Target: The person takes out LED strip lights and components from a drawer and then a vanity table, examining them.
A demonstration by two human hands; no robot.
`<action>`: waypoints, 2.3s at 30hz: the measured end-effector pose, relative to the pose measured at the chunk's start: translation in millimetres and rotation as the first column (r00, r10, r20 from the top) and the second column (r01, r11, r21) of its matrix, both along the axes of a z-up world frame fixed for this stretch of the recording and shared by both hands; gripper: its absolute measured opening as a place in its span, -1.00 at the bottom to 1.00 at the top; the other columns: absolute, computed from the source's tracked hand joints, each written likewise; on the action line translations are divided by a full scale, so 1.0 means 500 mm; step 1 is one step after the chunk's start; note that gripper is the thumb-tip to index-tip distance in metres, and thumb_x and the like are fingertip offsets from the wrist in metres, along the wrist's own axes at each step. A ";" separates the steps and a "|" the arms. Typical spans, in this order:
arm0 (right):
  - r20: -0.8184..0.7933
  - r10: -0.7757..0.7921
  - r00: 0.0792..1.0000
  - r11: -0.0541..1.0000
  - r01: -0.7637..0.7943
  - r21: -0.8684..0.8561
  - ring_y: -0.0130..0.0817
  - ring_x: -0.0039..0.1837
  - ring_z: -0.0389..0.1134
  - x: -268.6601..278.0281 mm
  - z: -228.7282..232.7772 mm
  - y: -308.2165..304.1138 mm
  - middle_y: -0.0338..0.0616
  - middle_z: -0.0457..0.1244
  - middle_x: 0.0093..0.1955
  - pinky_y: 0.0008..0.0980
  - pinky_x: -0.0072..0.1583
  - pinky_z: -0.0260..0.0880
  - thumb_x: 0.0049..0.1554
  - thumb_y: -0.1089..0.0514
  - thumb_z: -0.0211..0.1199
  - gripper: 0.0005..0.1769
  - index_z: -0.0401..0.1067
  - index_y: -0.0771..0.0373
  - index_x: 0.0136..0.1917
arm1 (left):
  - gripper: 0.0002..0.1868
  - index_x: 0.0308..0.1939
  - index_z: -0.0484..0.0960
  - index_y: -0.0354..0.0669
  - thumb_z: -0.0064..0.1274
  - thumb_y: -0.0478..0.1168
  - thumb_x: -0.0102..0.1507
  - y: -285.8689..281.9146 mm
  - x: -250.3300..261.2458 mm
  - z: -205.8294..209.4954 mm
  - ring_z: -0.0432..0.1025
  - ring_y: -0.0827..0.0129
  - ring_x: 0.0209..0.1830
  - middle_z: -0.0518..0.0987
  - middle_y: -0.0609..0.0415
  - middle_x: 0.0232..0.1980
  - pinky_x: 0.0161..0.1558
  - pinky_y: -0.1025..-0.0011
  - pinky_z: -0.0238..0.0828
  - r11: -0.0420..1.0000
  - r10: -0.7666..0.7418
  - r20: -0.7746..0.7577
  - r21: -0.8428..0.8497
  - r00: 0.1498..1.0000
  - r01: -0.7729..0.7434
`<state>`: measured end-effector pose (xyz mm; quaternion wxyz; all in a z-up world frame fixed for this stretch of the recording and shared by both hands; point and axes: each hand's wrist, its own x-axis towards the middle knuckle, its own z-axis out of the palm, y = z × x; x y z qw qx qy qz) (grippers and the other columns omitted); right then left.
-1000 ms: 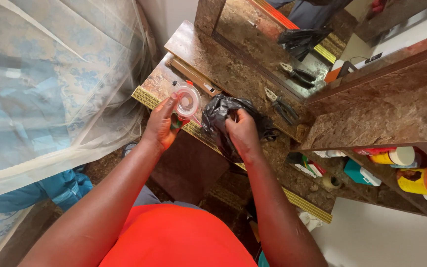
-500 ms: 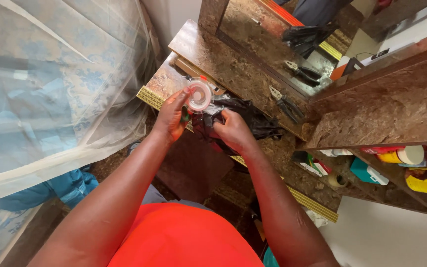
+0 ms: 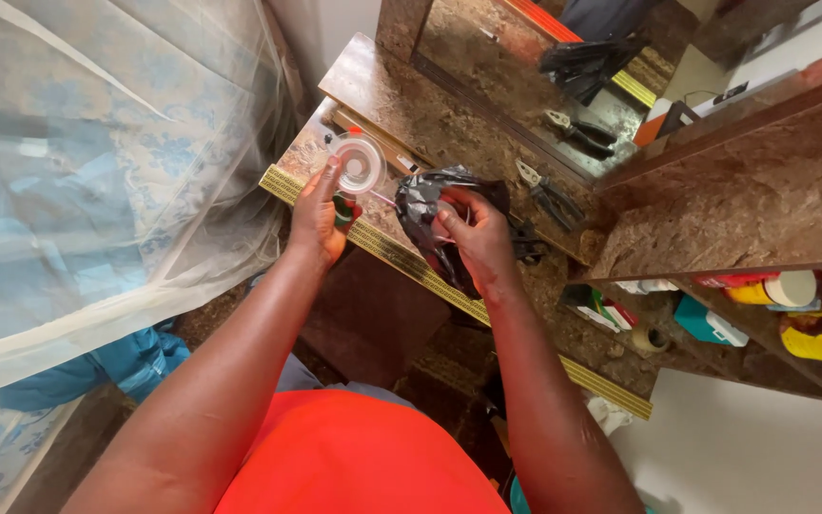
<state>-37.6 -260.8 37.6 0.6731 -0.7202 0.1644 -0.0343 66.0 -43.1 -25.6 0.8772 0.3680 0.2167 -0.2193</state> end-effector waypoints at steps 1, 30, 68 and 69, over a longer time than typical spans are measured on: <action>-0.054 -0.044 0.998 0.997 0.040 -0.070 -0.42 0.11 0.41 0.000 0.013 0.004 -0.10 0.38 0.15 -0.43 0.14 0.46 0.19 0.28 0.26 -0.57 0.41 0.44 0.32 | -0.57 0.05 0.67 0.06 0.27 0.14 0.20 0.005 -0.001 -0.001 0.37 0.51 -0.40 0.54 0.28 -0.30 -0.34 0.39 0.44 1.000 -0.001 0.005 0.024 1.000 0.001; -0.110 0.086 0.990 0.959 -0.052 0.278 -0.46 0.13 0.40 -0.046 -0.033 0.028 -0.14 0.38 0.15 -0.43 0.21 0.42 0.19 0.34 0.20 -0.60 0.43 0.39 0.31 | -0.64 0.02 0.68 -0.08 0.25 0.05 0.28 0.006 -0.049 -0.003 0.33 0.58 -0.38 0.59 0.29 -0.26 -0.28 0.51 0.29 0.984 -0.137 0.112 -0.096 0.984 0.147; -0.163 -0.487 0.858 0.636 0.476 0.608 -0.33 0.10 0.41 -0.140 -0.038 -0.071 -0.16 0.39 0.10 -0.28 0.10 0.49 0.21 0.21 0.25 -0.73 0.52 0.24 0.18 | -0.68 0.04 0.63 -0.23 0.20 -0.10 0.31 0.029 0.011 0.019 0.47 0.59 -0.30 0.68 0.20 -0.19 -0.25 0.56 0.41 0.984 -0.102 0.365 0.176 0.926 0.039; -0.133 -0.459 0.878 0.649 0.434 0.625 -0.34 0.10 0.40 -0.133 -0.038 -0.062 -0.15 0.39 0.09 -0.30 0.10 0.47 0.22 0.23 0.26 -0.73 0.53 0.27 0.20 | -0.68 0.03 0.62 -0.22 0.19 -0.10 0.31 0.025 -0.003 0.013 0.47 0.56 -0.34 0.65 0.20 -0.24 -0.28 0.53 0.43 0.988 -0.118 0.329 0.135 0.937 0.077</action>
